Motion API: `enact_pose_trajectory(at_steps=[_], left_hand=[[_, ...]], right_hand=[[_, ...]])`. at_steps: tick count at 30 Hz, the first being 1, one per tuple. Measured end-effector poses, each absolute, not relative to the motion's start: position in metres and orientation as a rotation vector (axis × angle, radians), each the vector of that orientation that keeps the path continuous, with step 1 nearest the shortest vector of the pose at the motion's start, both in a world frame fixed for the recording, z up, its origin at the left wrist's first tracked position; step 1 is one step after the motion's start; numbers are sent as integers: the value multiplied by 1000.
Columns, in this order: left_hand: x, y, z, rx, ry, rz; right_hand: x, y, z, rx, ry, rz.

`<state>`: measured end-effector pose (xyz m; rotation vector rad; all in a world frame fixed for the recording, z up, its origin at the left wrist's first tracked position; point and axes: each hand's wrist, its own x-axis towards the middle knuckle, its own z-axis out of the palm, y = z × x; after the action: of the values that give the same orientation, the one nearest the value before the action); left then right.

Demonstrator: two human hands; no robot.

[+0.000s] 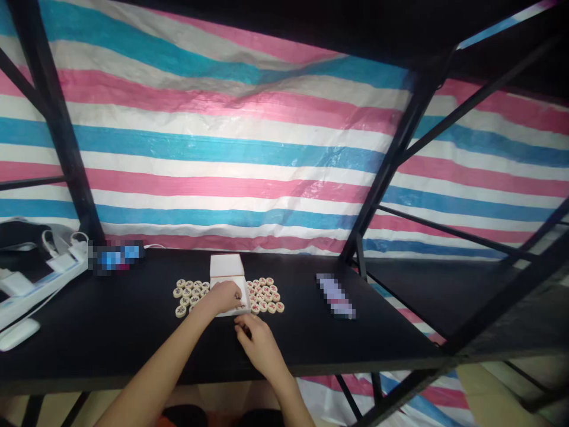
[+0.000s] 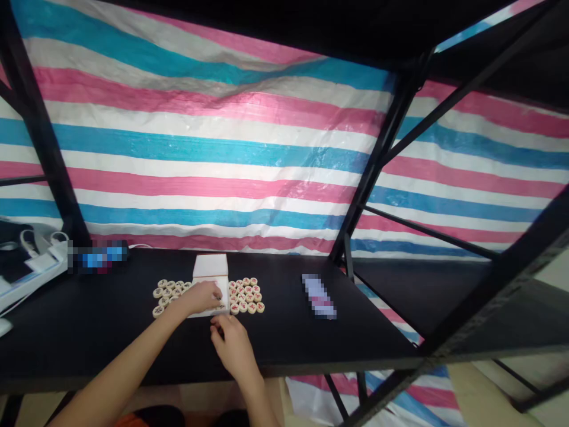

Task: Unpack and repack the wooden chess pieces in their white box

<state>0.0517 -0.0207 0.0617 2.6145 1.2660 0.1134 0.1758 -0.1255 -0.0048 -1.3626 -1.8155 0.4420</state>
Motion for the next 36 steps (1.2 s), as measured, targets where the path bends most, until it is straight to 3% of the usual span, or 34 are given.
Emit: enact_pose_trajectory(at_steps=[23,30,36], left_hand=[[52,-16,67,2627,1239,-133],[45,-19,65,2583,1266,262],[-36,-22,68,2399,1500,776]], right_hand=[[176,-117,-12,-1378,-1755,456],[176,-117,-13,-1375,-1753,451],[177,-118,-12,-1388,-1752,468]])
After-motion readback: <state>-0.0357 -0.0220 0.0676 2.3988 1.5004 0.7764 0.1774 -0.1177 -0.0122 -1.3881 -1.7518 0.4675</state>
